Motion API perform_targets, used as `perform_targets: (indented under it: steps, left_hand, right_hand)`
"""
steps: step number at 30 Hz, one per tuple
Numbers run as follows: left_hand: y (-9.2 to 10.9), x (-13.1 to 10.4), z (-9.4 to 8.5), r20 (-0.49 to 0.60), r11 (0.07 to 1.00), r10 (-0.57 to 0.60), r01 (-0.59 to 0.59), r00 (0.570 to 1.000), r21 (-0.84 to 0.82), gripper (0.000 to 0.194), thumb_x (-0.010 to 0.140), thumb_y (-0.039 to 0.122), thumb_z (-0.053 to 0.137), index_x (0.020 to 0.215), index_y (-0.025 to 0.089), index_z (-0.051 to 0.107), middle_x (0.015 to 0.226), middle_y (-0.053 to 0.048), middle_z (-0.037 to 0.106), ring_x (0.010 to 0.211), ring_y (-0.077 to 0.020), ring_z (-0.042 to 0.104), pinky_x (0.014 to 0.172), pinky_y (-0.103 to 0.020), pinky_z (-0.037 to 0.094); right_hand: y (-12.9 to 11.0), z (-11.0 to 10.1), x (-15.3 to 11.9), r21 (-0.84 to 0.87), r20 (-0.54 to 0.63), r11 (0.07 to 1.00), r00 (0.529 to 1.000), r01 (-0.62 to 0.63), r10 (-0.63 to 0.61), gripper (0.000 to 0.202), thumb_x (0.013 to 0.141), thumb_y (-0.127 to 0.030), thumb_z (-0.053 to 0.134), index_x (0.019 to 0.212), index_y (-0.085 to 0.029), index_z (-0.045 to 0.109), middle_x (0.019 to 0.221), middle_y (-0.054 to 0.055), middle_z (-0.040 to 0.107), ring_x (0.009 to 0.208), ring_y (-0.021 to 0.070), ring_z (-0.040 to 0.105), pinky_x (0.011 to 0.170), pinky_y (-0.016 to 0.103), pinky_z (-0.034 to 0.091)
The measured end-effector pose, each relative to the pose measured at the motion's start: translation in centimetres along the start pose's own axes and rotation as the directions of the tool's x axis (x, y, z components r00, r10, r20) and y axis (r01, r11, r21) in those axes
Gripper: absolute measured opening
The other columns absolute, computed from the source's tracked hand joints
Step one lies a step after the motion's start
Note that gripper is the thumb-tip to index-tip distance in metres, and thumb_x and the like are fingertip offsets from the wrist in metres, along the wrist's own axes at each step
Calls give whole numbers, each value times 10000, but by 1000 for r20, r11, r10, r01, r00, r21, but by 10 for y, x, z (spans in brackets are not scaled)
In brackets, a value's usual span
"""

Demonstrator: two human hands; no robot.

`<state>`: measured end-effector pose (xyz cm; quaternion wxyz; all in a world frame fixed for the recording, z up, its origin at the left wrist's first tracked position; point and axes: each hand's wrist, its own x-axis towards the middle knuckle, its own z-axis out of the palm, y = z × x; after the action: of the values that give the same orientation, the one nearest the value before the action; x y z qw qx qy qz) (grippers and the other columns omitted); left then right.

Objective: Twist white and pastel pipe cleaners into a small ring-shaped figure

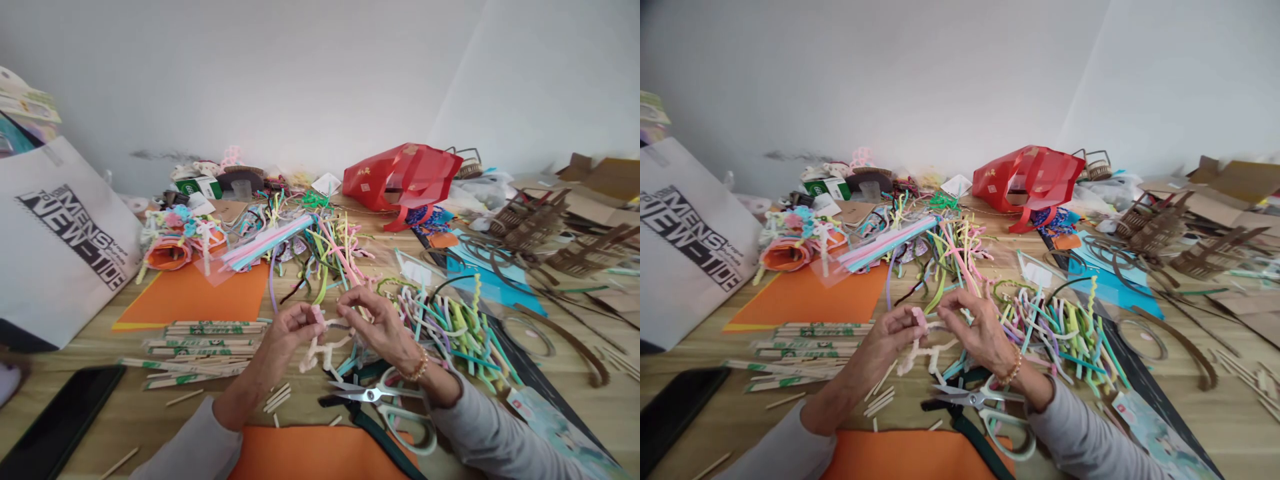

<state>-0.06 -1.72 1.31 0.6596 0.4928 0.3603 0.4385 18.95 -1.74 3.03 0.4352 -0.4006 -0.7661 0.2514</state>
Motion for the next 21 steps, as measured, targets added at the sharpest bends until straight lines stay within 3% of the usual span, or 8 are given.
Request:
perform_targets:
  steps: [4, 8, 11, 14, 21]
  left_hand:
    - [-1, 1, 0, -11, 999, -2, 2, 1000, -33, 135, 692, 214, 724, 710, 156, 604, 639, 19, 566, 598, -114, 543, 594, -216, 416]
    - [-4, 2, -2, -9, 996, -8, 7, 1000, -88, 133, 693, 199, 727, 733, 160, 607, 686, 13, 581, 636, -115, 553, 626, -218, 431]
    - [-6, 2, -3, -16, 995, -22, 20, 1000, -93, 144, 687, 206, 741, 735, 164, 611, 708, 9, 603, 677, -121, 566, 656, -218, 440]
    - [-6, 2, -3, -19, 997, -12, 10, 1000, -76, 149, 683, 205, 748, 726, 167, 610, 696, 15, 592, 678, -122, 562, 650, -217, 437]
    - [-7, 2, -4, -20, 1000, -21, 21, 1000, -2, 153, 663, 252, 758, 697, 161, 639, 659, 12, 588, 623, -122, 538, 621, -227, 426]
  right_hand:
    - [2, 1, -1, -76, -21, 992, 995, 100, -102, 115, 927, -158, 457, 895, -181, 565, 806, 31, 599, 737, 148, 553, 694, 262, 447]
    - [-3, 2, -1, -126, 75, 958, 965, 257, -249, 188, 919, -98, 404, 961, -177, 569, 894, 71, 598, 832, 177, 557, 749, 305, 459]
    - [-4, 4, 0, -140, 165, 935, 939, 326, -302, 189, 906, -171, 493, 1084, -174, 557, 988, 102, 601, 921, 215, 555, 798, 357, 473]
    - [0, 5, 0, -151, 230, 921, 919, 359, -320, 216, 908, -232, 545, 1117, -180, 561, 1004, 102, 612, 939, 223, 554, 820, 376, 476]
    - [6, 1, 2, -98, 239, 922, 908, 374, -343, 120, 942, -203, 496, 990, -172, 601, 908, 87, 634, 873, 185, 584, 773, 314, 491]
